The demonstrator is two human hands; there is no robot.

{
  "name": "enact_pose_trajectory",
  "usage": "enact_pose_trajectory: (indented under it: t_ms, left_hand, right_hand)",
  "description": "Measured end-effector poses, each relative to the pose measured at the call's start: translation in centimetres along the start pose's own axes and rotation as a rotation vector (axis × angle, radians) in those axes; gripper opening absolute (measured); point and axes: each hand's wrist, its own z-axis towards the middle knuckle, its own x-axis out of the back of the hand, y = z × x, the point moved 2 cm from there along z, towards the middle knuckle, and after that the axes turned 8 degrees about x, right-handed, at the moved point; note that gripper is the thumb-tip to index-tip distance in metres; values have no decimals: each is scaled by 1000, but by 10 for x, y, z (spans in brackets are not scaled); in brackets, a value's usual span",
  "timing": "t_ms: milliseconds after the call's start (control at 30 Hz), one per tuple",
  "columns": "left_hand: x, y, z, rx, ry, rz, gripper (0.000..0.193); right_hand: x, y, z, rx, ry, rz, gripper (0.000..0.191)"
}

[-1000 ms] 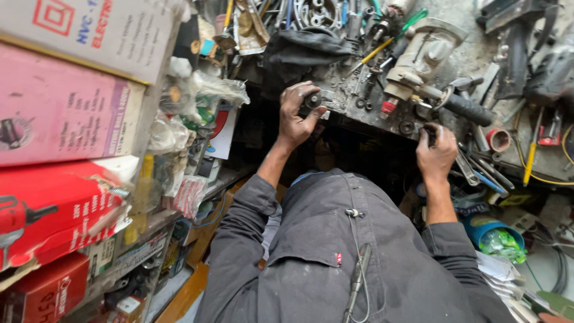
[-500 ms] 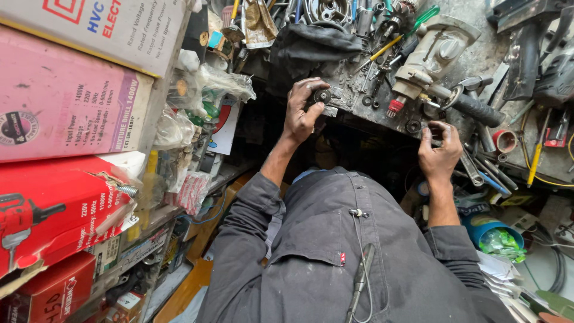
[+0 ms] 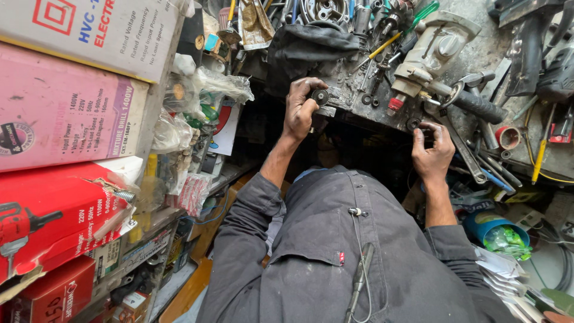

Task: The person works at a cluttered repair bench disassembling and reassembling a small power tool. They pick up the tool housing, remove and handle internal gears and bearings by hand, use a wrench and a screwdriver on fasteners, and turn the parts over while fitting components back together.

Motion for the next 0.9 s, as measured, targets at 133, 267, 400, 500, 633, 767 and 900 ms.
enact_pose_trajectory:
  t_ms: [133,267,400,500,633,767,900]
  left_hand:
    - [1,-2,-3,-10,-4,8,40]
    - [3,-2,-6,-24,-56,-29,44]
    - [8,-4,-9,-3,-115,-59,47]
    - [10,-4,-9,-26,-138,-61,48]
    - [13,-3,-10,-43,-154,-39,49]
    - [14,-2,-11,-89,-148,-17,48]
    - [14,0,-11,-94,-139,-10,48]
  right_hand:
    - [-2,-2,4,1,-5,32,13]
    - [0,-5,8,-16,-6,73,13]
    - [0,-7,10,-2,-14,62,13]
    - [-2,-8,9,13,-13,65,12]
    - [-2,-10,7,13,-15,73,12]
    - [-1,-23,13,-9,-36,109,12]
    - [-10,-60,38,92,-71,213,13]
